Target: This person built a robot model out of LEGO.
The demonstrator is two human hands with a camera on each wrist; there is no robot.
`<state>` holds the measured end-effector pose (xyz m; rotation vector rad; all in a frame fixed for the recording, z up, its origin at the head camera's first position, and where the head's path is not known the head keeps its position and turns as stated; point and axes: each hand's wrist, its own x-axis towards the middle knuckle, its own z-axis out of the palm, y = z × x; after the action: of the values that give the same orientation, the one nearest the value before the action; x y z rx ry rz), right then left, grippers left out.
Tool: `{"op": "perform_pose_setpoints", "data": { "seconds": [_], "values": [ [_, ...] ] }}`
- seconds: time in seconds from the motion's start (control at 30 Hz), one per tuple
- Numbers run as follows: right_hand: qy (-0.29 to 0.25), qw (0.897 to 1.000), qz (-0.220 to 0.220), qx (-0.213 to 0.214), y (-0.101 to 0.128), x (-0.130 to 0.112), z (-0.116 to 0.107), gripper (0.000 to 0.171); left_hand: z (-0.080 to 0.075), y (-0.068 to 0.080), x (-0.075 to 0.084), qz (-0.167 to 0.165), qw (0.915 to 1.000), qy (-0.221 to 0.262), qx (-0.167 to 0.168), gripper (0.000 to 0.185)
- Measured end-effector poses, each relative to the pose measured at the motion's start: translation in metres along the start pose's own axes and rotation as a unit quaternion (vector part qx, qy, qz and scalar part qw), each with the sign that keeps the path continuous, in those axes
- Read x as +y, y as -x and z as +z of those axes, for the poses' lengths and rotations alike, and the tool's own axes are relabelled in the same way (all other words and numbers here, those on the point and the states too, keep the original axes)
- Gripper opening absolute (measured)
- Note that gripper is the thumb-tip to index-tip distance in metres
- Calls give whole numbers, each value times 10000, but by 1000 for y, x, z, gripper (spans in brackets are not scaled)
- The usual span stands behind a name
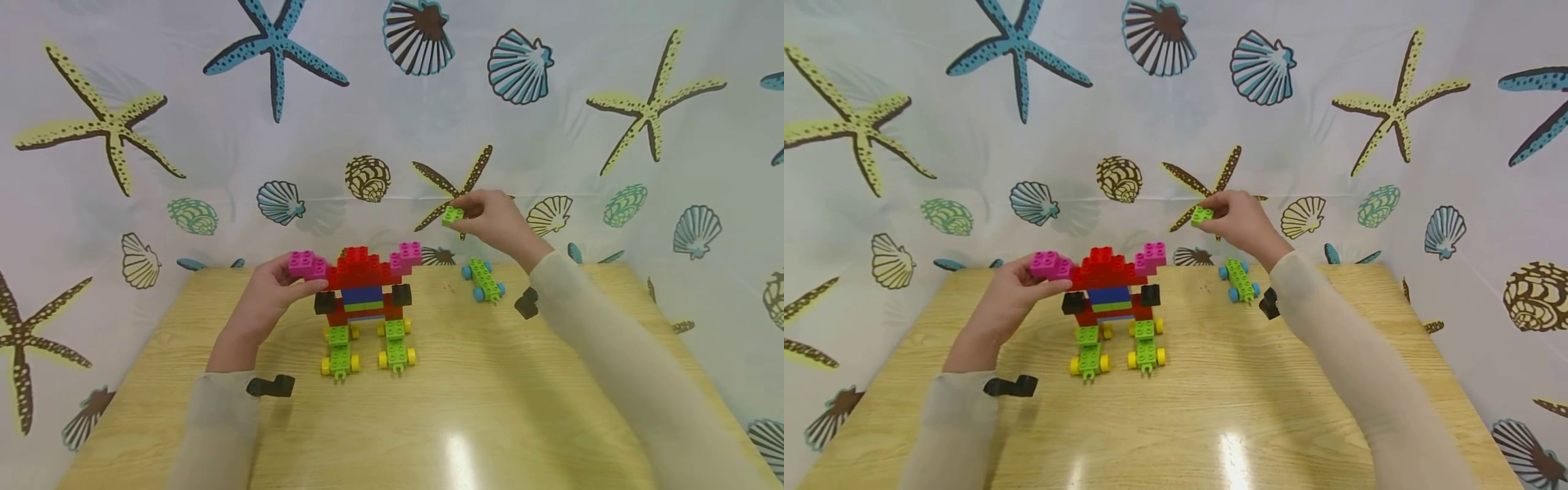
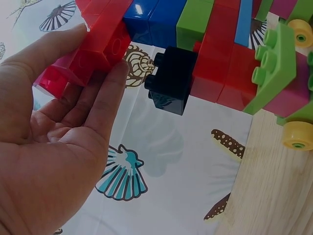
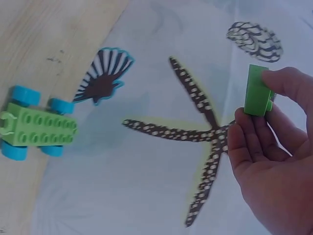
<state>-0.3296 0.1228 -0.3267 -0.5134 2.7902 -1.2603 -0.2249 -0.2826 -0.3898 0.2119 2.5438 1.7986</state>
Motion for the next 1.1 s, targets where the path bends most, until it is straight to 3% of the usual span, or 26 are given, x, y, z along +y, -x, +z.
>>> {"op": "perform_pose_setpoints", "data": {
  "seconds": [0.53,1.1],
  "values": [
    [-451,9969,-560,-307,24,-64,5,43,14,0,3,112,9999,82,-47,54],
    [-480,9903,-964,-880,29,-89,38,37,33,-3,8,29,9997,232,-115,55]
  ]
}}
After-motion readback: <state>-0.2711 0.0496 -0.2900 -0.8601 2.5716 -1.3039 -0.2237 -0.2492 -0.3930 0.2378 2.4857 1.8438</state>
